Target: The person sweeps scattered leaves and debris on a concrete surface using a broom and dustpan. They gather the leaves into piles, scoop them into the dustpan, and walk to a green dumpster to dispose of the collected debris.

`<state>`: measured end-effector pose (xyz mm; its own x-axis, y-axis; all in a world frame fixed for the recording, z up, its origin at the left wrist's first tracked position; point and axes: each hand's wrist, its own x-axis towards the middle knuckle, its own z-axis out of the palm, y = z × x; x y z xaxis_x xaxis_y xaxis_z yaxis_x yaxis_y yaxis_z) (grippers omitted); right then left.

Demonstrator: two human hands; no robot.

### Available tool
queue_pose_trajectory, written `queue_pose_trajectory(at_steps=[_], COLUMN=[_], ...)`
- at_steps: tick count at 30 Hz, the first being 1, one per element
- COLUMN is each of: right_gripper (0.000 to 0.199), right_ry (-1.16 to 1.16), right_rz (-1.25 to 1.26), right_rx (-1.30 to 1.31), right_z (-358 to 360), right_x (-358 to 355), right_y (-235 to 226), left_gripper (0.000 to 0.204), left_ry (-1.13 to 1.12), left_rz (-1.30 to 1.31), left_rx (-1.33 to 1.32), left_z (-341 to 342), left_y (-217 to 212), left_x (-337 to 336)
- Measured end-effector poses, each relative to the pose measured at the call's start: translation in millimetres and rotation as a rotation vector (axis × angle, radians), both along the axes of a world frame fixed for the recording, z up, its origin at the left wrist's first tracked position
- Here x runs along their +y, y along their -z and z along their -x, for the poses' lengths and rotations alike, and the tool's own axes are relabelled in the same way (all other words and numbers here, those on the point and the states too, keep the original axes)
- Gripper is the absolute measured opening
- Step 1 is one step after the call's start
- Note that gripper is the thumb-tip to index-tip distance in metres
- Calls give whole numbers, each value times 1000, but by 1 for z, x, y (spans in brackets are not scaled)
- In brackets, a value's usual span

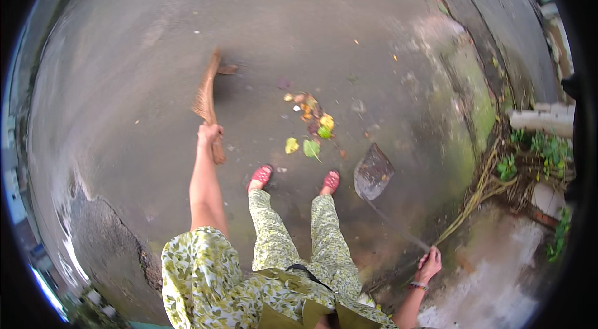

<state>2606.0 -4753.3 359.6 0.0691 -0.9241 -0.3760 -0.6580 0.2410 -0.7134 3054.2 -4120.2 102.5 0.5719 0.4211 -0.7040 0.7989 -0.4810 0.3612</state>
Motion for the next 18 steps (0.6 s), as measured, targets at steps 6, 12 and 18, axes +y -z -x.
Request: queue_pose_trajectory(at_steps=[6, 12, 18], right_gripper=[11, 12, 10], right_ry=[-130, -267, -361], right_rz=[-81, -131, -109], right_rx=[37, 84, 54], right_z=[-27, -38, -46], right_x=[-80, -110, -139], right_y=[23, 33, 40], left_gripper=[74, 81, 88], left_ry=[295, 569, 387], left_rz=[-217, -81, 224], left_rx=[45, 161, 334], left_z=[113, 255, 273], left_y=[55, -50, -172], left_x=[-143, -270, -271])
